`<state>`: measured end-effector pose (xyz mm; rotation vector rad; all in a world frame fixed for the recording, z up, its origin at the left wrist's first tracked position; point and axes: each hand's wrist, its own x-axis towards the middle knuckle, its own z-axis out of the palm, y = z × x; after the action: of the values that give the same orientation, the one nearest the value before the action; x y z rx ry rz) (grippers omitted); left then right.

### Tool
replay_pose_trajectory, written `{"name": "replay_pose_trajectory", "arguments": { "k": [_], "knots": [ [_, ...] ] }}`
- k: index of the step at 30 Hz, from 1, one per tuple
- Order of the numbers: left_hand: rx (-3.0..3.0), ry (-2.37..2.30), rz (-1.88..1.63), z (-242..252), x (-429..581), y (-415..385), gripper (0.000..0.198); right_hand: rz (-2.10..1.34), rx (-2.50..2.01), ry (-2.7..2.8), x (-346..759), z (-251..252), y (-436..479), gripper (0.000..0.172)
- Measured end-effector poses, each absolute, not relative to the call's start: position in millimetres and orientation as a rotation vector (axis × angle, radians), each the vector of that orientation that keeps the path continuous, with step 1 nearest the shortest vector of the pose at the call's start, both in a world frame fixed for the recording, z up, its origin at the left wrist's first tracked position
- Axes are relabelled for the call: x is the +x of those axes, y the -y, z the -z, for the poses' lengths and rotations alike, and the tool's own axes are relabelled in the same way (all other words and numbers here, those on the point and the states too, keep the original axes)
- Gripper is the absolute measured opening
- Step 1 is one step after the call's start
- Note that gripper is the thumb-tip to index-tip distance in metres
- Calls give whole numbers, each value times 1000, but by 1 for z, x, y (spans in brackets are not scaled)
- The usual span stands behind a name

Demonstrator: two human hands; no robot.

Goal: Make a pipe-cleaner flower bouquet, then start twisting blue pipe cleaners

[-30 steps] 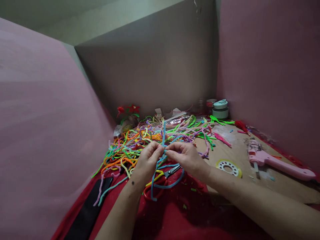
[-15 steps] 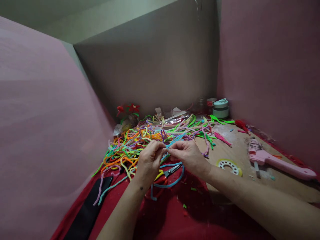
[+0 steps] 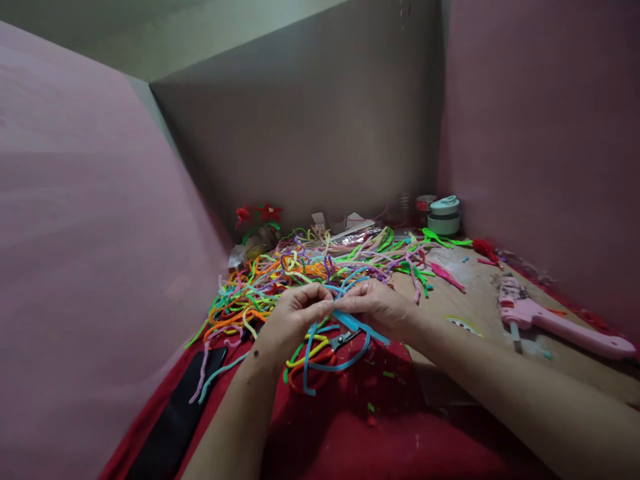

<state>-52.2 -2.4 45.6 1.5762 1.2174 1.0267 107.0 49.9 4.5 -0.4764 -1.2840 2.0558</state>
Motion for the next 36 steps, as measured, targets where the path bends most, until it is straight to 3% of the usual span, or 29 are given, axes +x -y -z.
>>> {"name": "replay_pose_trajectory", "arguments": {
  "k": [7,17,27,36],
  "knots": [
    [1511,-1326,-1007,-46,-54,2,19,-2045,-544,1404,111,-8,-49,19],
    [1356,-1298,-1130,-34,-39,-5,25,-1633,-766,1475,102,-8,-44,12],
    [1792,-1516,-1280,-28,-41,-4,17,-1960,-671,1308,102,-4,-42,25],
    [1454,-1251,-1130,-37,-44,-4,19,-2021,-650,1331,106,-8,-40,22]
  ]
}}
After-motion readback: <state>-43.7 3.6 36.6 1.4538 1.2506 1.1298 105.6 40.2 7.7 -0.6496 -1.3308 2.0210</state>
